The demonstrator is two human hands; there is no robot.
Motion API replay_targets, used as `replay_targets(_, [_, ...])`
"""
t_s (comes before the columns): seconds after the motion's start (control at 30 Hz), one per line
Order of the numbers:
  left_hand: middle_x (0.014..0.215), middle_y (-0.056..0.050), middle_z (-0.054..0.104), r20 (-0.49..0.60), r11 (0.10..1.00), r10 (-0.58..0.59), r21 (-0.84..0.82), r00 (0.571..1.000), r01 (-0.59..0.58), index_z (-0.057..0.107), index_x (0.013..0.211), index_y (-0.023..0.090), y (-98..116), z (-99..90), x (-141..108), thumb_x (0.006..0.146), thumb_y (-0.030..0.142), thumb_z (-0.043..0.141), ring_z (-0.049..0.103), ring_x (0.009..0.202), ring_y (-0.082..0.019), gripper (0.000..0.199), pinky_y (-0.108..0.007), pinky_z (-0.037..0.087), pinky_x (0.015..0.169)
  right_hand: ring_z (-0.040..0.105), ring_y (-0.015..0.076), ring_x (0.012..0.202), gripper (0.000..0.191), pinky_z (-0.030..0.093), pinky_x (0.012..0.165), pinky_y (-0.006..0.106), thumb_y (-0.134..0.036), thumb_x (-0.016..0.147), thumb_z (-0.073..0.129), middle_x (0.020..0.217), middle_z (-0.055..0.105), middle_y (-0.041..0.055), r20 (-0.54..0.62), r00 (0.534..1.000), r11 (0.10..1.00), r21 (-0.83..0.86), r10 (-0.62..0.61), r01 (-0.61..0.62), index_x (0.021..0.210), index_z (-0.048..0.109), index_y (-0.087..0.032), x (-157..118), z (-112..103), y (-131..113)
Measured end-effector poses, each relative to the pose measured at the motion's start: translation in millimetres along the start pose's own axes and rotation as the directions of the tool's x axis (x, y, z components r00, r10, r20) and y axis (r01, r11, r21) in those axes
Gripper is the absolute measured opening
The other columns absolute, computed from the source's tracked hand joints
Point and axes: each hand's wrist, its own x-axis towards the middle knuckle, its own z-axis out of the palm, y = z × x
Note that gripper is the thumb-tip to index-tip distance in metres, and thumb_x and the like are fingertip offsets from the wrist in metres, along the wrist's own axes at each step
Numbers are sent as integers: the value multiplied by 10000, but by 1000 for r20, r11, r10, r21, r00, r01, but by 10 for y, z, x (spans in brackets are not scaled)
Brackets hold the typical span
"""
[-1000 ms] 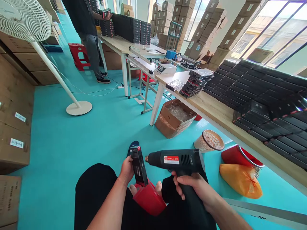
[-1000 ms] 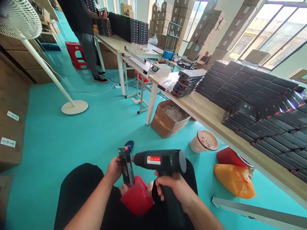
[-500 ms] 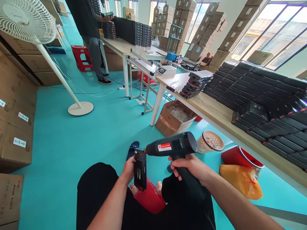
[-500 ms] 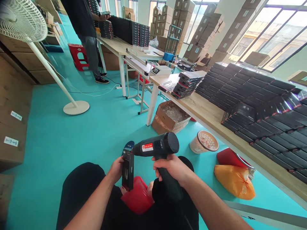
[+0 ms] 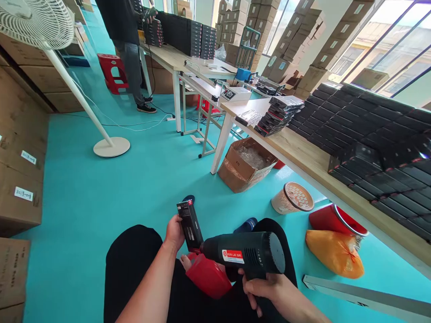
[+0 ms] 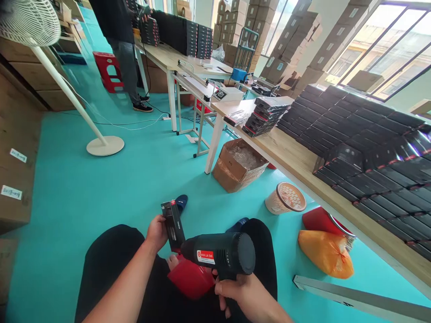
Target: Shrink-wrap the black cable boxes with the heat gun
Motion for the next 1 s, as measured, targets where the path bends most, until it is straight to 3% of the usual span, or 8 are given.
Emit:
replay_targets(0.2, [593, -69, 632, -22, 998, -3, 67, 1000, 4, 626, 707, 155, 64, 49, -50, 607, 197, 499, 594, 492, -242, 167, -371, 509, 511, 550, 173, 565, 289, 451, 534, 310, -395, 674, 752, 640, 607, 2, -21, 1000, 1000, -3, 14, -14, 855, 688, -178, 15, 50, 82])
replay_targets(0.3, [604, -68, 647, -15, 996, 9, 83, 1000, -7, 645, 717, 148, 90, 74, -123, 619, 195, 517, 600, 509, -242, 167, -360, 501, 512, 533, 172, 543, 299, 459, 552, 325, -415, 680, 759, 577, 590, -2, -150, 988, 999, -40, -35, 30, 831, 693, -164, 91, -25, 98])
replay_targets(0.37, [660, -59, 682, 30, 992, 40, 116, 999, -43, 682, 770, 138, 95, 104, -190, 612, 155, 559, 621, 564, -230, 202, -336, 505, 555, 535, 173, 544, 360, 462, 556, 324, -429, 691, 761, 567, 599, -1, -249, 967, 998, 20, -60, 67, 911, 707, -149, 140, -123, 58])
replay_targets(0.43, [747, -39, 716, 125, 969, 107, 209, 986, -131, 713, 832, 148, 84, 144, -251, 593, 88, 606, 641, 648, -210, 269, -300, 507, 616, 558, 170, 564, 391, 458, 533, 305, -408, 701, 768, 648, 645, 20, -253, 966, 986, 141, -52, 90, 977, 714, -138, 150, -237, -29])
replay_targets(0.53, [795, -21, 714, 286, 850, 217, 415, 933, -325, 732, 814, 182, 47, 203, -294, 566, 11, 686, 632, 738, -190, 304, -270, 504, 693, 574, 147, 576, 337, 449, 499, 268, -347, 697, 788, 743, 663, 32, -197, 979, 952, 285, -58, 114, 949, 737, -129, 97, -380, -204])
replay_targets(0.67, [953, -52, 719, 371, 654, 363, 552, 855, -518, 737, 752, 214, 3, 201, -248, 540, -24, 711, 632, 938, -220, 320, -301, 496, 878, 576, 128, 570, 301, 448, 480, 235, -317, 703, 797, 739, 655, 27, -164, 984, 925, 359, -70, 126, 934, 757, -128, 33, -464, -387])
replay_targets(0.87, [1153, -88, 683, 520, 396, 368, 663, 771, -636, 731, 914, 209, -17, 41, -142, 656, 161, 636, 634, 1061, -257, 280, -406, 476, 966, 583, 130, 578, 292, 465, 485, 234, -301, 716, 789, 762, 666, 33, -142, 986, 948, 294, -86, 125, 950, 759, -130, 82, -556, -449])
replay_targets(1.0, [1162, -91, 673, 563, 308, 380, 672, 734, -674, 718, 941, 213, -44, 1, -123, 674, 165, 579, 646, 1041, -244, 305, -411, 493, 953, 583, 132, 582, 305, 464, 494, 240, -317, 716, 776, 755, 667, 31, -153, 985, 964, 240, -82, 117, 950, 746, -125, 137, -569, -455])
